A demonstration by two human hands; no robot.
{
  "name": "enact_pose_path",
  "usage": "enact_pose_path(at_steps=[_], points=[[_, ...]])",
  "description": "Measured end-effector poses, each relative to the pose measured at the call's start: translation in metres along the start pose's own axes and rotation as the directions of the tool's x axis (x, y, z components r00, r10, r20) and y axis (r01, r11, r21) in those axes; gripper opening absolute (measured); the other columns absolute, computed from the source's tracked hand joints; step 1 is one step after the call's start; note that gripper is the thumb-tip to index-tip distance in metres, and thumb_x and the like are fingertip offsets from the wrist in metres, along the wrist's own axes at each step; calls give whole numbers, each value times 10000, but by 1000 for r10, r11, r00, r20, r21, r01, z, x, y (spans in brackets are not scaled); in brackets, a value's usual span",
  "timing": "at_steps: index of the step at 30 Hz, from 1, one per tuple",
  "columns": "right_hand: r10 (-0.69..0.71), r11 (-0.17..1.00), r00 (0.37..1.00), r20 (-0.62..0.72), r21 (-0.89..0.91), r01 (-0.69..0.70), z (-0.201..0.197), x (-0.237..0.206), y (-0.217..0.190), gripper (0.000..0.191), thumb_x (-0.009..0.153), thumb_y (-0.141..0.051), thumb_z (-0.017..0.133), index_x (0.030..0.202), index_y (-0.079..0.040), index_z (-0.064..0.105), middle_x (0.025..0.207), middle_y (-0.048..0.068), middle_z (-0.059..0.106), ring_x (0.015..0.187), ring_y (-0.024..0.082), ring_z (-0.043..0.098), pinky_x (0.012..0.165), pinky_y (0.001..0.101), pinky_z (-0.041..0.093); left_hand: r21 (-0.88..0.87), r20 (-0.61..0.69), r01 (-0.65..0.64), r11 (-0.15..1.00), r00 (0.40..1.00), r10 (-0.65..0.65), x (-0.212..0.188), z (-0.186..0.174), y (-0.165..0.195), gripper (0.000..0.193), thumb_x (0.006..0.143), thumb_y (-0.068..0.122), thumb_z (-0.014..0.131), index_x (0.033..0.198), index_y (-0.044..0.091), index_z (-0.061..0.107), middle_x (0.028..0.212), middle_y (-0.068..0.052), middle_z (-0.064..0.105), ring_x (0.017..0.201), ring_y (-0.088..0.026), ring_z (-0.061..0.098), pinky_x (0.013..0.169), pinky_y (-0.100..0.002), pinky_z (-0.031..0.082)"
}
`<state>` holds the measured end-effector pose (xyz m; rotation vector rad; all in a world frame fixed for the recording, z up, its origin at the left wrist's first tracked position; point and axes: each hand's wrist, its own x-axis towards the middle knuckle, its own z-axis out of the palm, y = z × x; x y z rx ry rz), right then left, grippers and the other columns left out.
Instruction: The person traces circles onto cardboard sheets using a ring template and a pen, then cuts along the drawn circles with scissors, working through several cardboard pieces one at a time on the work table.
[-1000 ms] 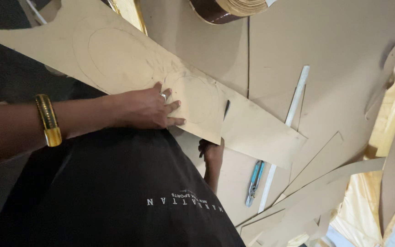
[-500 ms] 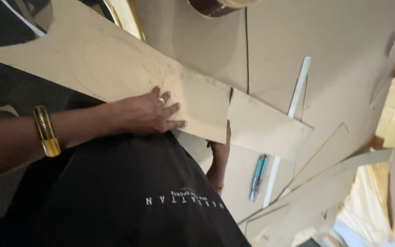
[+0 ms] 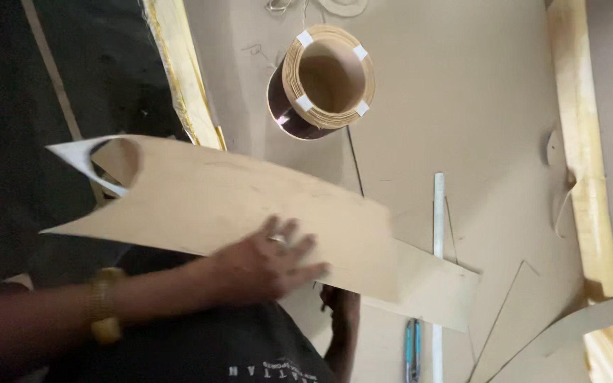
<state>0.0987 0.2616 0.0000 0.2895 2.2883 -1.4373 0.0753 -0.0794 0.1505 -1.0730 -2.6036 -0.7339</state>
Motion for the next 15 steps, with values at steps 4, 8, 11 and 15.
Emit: enact_pose_path(at_steps=[4,8,11,15], points=[[132,988,991,23,78,-133,2,-32,-1,183,938,-204,618,1072,-89,567,688,4,545,552,111,474,486,261,363,3,29,-164,986,986,164,52,59,48,442,1077,264,525,1463,56,580,1351,-335,609,1277,-460,579,1090,-683,412],[367,886,927,81,275,-374,20,-66,0,175,932,-213,631,1065,-111,579,692,-12,540,567,103,465,506,257,360,-32,152,-126,992,980,129,101,157,80,783,810,275,586,1556,128,398,1508,-202,452,1313,-461,525,1036,-703,308],[434,775,888,154,438,-455,35,-87,3,170,928,-220,640,1060,-127,589,696,-23,536,578,98,459,520,255,358,-247,138,84,965,989,-51,99,191,64,903,717,303,666,1541,101,357,1520,-207,395,1371,-474,456,1124,-725,224],[400,661,865,304,558,-502,40,-102,7,191,1003,-237,667,939,-78,585,678,-37,485,568,92,419,498,265,331,244,318,487,838,777,-544,30,179,-37,315,1024,144,618,1274,-46,595,1173,-236,676,1028,-351,685,911,-489,531]])
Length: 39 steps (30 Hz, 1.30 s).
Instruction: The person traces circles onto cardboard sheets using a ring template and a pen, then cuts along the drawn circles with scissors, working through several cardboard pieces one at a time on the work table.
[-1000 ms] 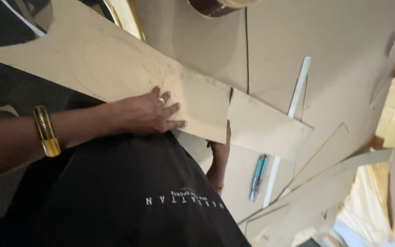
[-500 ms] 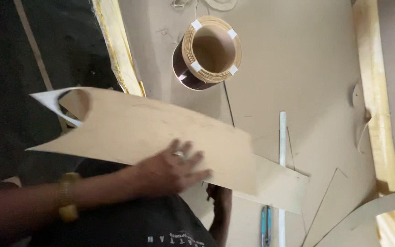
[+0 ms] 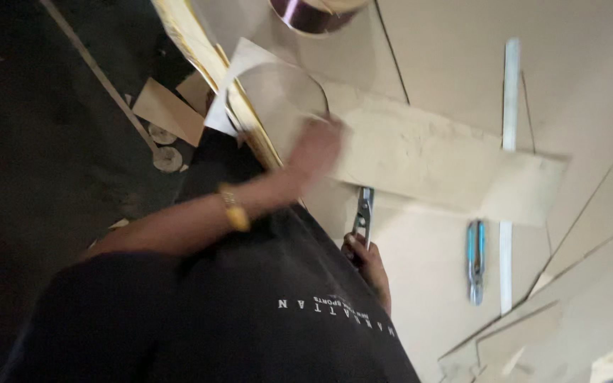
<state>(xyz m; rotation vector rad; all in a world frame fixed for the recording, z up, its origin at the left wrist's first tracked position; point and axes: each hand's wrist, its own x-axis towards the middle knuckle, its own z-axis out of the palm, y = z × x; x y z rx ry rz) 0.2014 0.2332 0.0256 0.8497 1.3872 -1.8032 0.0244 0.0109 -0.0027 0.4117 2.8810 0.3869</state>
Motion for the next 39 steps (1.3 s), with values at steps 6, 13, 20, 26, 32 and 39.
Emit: enact_pose_path(at_steps=[6,13,20,26,32,39], points=[[91,798,985,-147,-582,-160,8,-4,-15,334,1006,-350,603,884,-40,624,674,18,578,639,138,516,612,328,439,-759,366,419,499,908,-205,-46,24,-64,507,857,312,764,1228,-3,623,906,-199,745,809,-286,753,768,-366,557],[-36,563,999,11,-826,29,46,-21,-40,376,1039,-351,553,936,4,618,703,67,589,697,158,529,679,361,462,-749,271,264,608,959,-82,-42,20,-56,330,717,181,828,1007,35,769,876,-124,765,795,-234,744,751,-351,570],[-51,521,995,84,-848,98,42,1,-41,285,1024,-298,547,1004,-19,602,720,49,597,676,164,536,653,359,470,-790,212,281,545,959,-188,-57,32,-43,148,795,103,711,924,40,749,812,-121,762,706,-251,753,679,-378,582],[-17,561,998,67,-825,65,35,28,-36,356,1043,-333,531,960,6,599,690,54,573,637,181,544,620,363,469,-827,223,242,508,970,-99,-52,35,-47,117,856,137,709,807,44,761,693,-63,759,604,-213,738,623,-361,568],[-192,553,981,1,-826,110,47,28,-19,400,1046,-359,535,1096,23,645,805,144,674,743,244,597,697,380,489,-770,314,350,533,936,-161,-55,44,-41,172,879,133,697,760,29,764,664,-55,747,633,-185,759,653,-351,575],[-148,481,984,-103,-877,-19,66,30,-28,398,1039,-359,518,1128,1,663,852,197,733,783,318,693,743,413,519,-802,346,369,470,928,-139,-58,54,-41,147,853,144,723,782,22,764,651,-75,745,602,-198,750,611,-359,568]])
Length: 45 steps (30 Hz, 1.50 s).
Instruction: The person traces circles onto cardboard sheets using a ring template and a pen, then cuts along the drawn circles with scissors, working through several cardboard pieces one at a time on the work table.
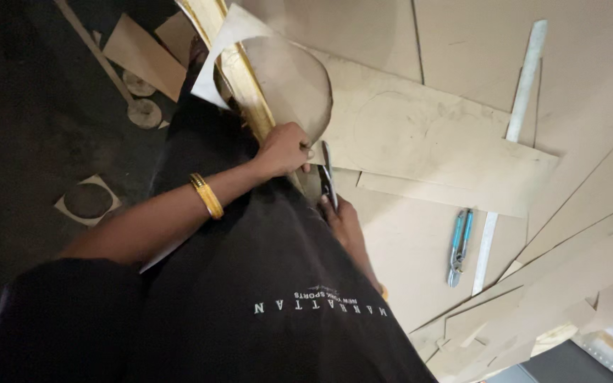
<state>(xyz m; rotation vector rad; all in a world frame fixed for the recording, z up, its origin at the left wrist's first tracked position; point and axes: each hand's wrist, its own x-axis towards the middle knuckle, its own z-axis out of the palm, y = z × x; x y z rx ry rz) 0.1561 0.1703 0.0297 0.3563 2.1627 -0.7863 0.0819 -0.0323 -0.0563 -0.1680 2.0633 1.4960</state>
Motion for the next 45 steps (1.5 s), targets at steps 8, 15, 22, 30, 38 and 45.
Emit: enact_pose_path(at_steps=[8,15,22,30,38,45], points=[[-94,992,996,-4,83,94,-2,1,-10,333,1024,-303,521,1139,-10,630,731,138,653,643,232,587,618,393,485,40,165,15,999,986,-22,-1,8,-3,118,800,188,733,764,98,801,730,-78,769,649,-244,734,639,-384,569],[-3,983,1000,31,181,-2,-7,13,9,320,1028,-309,597,1037,4,662,703,68,624,631,166,556,600,338,458,584,-68,-102,806,982,174,1,-25,44,424,710,357,836,995,60,735,950,-194,712,924,-382,679,780,-508,538],[-342,835,939,25,466,292,10,23,16,292,946,-179,708,1143,-7,578,894,-6,589,823,108,551,761,275,480,833,-159,-272,482,717,679,104,-57,63,473,770,256,717,1101,-69,621,960,-215,690,967,-384,674,836,-500,528],[-62,789,998,10,613,43,36,32,-45,230,994,-177,567,1148,-14,619,760,45,651,643,126,555,598,290,447,425,116,-260,867,966,233,133,-87,63,329,715,195,855,950,-7,745,876,-171,754,816,-285,728,770,-399,568],[-52,757,994,-93,646,100,66,26,-46,276,1080,-219,541,1127,41,622,817,74,656,710,118,598,671,279,509,160,239,-102,982,969,62,136,-89,54,143,817,123,761,837,-17,740,712,-100,770,564,-138,743,544,-313,603],[32,703,988,-151,706,85,74,32,-71,289,1040,-245,546,1183,-2,609,862,72,695,763,160,610,714,312,508,5,294,-91,996,952,86,133,-95,50,217,952,148,698,864,-50,686,704,-96,752,514,-122,667,455,-295,519]])
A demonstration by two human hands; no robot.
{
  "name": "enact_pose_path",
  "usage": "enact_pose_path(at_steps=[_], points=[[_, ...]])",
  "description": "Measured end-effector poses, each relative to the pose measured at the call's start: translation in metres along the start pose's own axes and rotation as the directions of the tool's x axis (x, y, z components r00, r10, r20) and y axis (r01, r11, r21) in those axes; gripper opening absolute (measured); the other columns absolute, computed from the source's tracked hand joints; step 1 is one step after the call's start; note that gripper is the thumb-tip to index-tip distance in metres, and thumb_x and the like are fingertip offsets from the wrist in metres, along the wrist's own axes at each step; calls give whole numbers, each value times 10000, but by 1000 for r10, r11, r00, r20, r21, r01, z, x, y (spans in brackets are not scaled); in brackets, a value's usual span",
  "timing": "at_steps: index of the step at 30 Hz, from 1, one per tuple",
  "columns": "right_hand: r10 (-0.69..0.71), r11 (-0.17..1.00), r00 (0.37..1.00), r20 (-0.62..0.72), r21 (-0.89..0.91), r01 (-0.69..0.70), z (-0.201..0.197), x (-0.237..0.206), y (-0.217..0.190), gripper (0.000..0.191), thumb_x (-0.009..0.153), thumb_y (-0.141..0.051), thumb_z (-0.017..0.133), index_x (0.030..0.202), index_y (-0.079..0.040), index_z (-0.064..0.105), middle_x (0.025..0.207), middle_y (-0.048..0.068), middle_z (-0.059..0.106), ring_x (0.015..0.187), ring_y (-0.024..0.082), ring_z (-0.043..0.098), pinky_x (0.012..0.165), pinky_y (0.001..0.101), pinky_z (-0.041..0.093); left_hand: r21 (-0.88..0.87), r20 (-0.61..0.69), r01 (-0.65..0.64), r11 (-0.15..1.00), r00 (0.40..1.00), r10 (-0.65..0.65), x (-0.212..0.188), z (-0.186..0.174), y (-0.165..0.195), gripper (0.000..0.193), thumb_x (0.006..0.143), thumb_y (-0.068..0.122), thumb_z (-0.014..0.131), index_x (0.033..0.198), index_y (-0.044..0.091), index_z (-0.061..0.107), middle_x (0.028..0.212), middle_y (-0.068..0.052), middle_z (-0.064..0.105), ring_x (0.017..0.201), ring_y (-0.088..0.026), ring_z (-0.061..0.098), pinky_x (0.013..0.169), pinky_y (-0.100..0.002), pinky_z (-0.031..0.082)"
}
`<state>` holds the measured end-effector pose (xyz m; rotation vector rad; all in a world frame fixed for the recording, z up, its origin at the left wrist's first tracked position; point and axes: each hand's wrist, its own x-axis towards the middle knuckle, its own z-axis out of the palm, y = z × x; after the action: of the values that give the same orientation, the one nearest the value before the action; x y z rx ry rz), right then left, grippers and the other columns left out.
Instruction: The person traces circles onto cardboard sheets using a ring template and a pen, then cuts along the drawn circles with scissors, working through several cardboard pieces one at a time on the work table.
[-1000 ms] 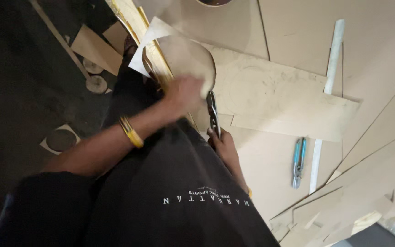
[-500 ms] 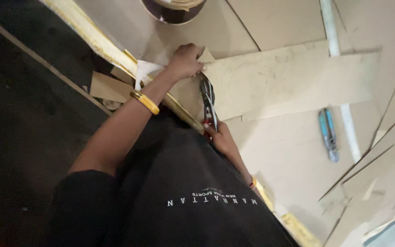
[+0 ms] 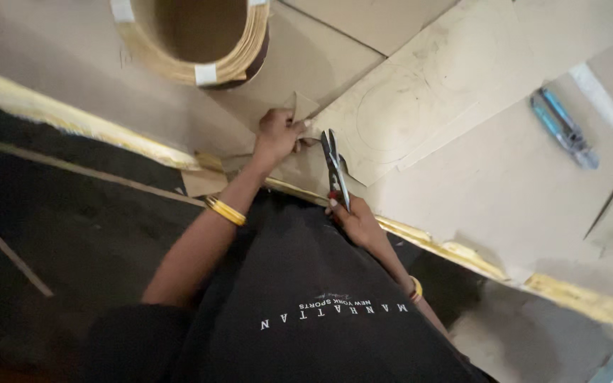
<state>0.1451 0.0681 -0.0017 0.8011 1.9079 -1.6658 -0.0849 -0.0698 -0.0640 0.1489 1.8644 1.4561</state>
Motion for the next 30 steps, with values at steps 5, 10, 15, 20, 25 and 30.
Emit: enact_pose_path(at_steps=[5,10,15,20,25,30], points=[[29,978,999,-41,-205,-36,9,-12,-10,289,1026,-271,564,1126,-14,649,862,82,721,833,195,677,785,341,516,-45,81,43,998,996,-40,-7,-10,21,236,956,177,691,864,-35,735,717,-71,765,470,-85,579,441,-272,472],[0,1000,990,-139,-7,-1,28,-7,-19,319,1009,-293,551,1096,7,612,836,116,701,808,243,686,781,386,551,36,130,90,995,987,-94,-11,-14,44,214,946,200,680,884,3,739,694,-36,759,433,-82,527,417,-279,433],[116,992,973,-199,-19,-122,45,4,-40,302,1025,-289,517,1136,-17,588,833,147,684,807,282,676,779,416,516,174,110,-15,985,994,-4,-14,-19,48,202,954,176,683,849,12,735,638,-3,685,522,-55,521,499,-263,425],[102,986,946,-308,-95,-138,45,-2,-60,344,1024,-346,525,1110,-21,602,908,200,677,884,367,658,803,468,499,188,132,-71,980,990,46,-5,-22,42,211,948,150,683,791,11,706,626,12,639,577,-51,541,558,-268,446],[155,980,963,-221,-91,-178,38,2,-71,382,1010,-404,491,1122,-46,560,876,183,721,875,373,706,817,488,521,322,141,-27,946,990,-20,-1,-20,38,301,932,158,726,700,-18,654,589,-17,609,545,-84,481,521,-301,388],[182,958,939,-291,-161,-235,34,6,-80,386,1034,-412,494,1142,-48,566,932,215,703,934,410,682,834,514,502,258,170,-24,966,985,-21,-1,-21,34,246,947,150,690,737,23,673,599,-1,611,540,-67,487,519,-280,397]])
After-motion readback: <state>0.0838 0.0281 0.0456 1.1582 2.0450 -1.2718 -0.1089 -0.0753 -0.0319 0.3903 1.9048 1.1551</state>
